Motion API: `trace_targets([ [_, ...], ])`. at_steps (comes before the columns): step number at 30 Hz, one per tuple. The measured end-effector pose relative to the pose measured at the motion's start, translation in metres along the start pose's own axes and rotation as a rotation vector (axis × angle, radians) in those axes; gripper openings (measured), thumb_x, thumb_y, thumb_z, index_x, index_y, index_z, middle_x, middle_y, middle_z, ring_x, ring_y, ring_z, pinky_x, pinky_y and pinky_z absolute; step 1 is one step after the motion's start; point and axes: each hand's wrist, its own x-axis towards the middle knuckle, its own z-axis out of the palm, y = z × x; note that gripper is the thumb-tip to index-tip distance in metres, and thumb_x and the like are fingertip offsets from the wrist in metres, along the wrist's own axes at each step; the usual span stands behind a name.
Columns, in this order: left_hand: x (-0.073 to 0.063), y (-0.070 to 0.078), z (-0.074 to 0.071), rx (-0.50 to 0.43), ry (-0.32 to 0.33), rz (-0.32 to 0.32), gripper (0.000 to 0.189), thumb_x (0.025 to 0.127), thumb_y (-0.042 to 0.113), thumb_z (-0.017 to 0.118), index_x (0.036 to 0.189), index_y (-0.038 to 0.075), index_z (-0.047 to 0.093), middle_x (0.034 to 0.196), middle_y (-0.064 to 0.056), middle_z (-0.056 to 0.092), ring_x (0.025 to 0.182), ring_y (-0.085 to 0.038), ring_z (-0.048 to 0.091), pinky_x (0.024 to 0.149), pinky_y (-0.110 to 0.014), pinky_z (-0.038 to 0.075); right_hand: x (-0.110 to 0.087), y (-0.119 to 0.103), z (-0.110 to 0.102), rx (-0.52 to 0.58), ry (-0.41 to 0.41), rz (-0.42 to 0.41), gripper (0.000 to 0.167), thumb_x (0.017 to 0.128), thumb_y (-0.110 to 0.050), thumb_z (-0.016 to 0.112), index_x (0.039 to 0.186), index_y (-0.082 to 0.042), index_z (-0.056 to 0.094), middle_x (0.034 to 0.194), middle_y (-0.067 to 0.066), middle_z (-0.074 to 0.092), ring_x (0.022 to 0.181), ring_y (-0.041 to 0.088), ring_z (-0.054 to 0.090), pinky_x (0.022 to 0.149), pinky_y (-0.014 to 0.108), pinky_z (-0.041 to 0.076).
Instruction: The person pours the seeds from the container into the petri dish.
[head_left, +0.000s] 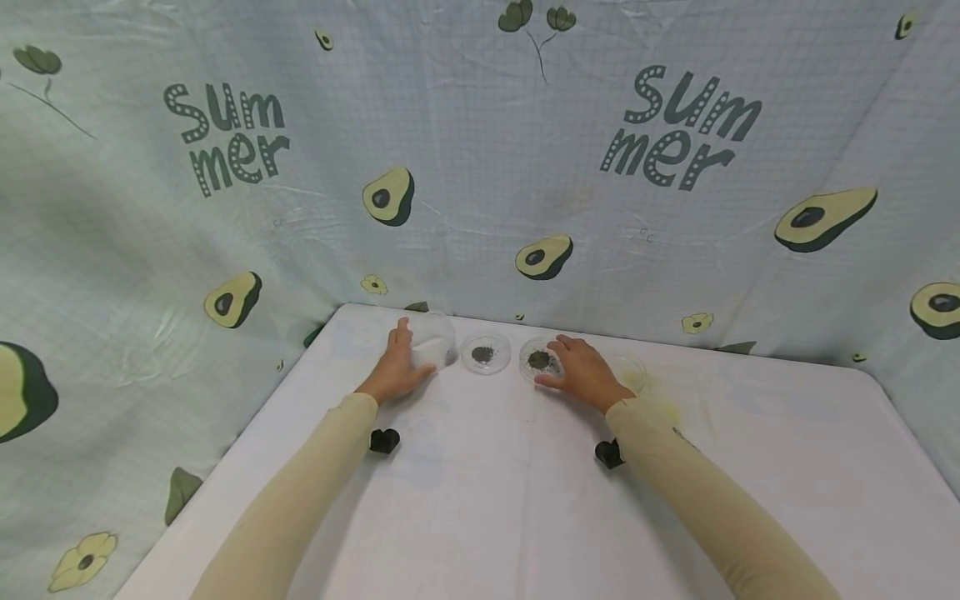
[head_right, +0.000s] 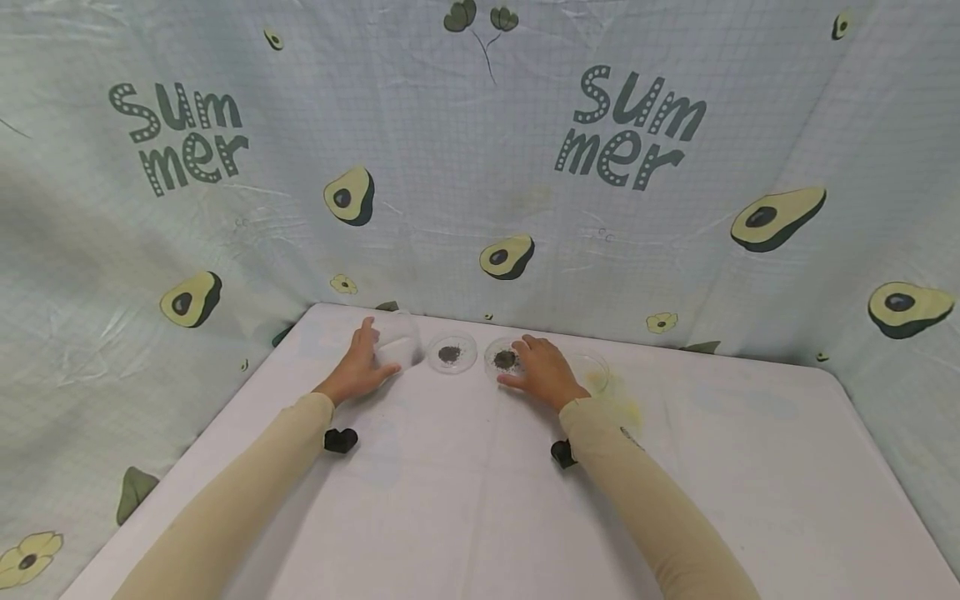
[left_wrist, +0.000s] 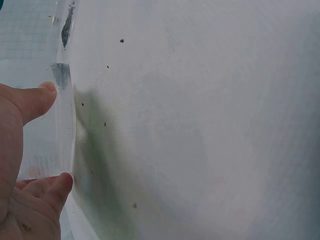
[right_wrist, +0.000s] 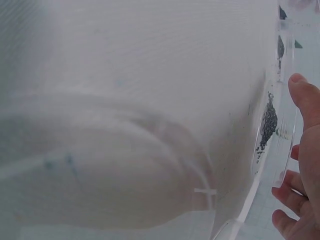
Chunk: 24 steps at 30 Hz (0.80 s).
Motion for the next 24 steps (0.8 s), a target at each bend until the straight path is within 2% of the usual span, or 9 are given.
trace_targets([
  [16,0.0004,0.0017,0.0002,0.007,-0.002,-0.010,0.099,0.090,0.028,0.068,0.153,0.009,-0.007,0.153,-0.023,0.019,0.143,-0.038,0.030,0.117,-0.052,0.028,0.0023,-0.0021,-0.0040,0.029,-0.019,0.011,0.075,0.086,-0.050,0.068,0.140,-0.002,0.047,0.148,0.022,0.042,0.136,0.040,0.040,0.113,0.053,0.033],
  [24,-0.0013,0.0029,0.0001,0.000,-0.006,-0.022,0.099,0.091,0.028,0.068,0.153,0.010,-0.007,0.154,-0.023,0.018,0.143,-0.039,0.030,0.116,-0.053,0.028,0.0020,-0.0033,-0.0049,0.033,-0.001,0.005,0.075,0.084,-0.049,0.070,0.138,0.000,0.048,0.146,0.023,0.044,0.135,0.040,0.042,0.113,0.053,0.034],
])
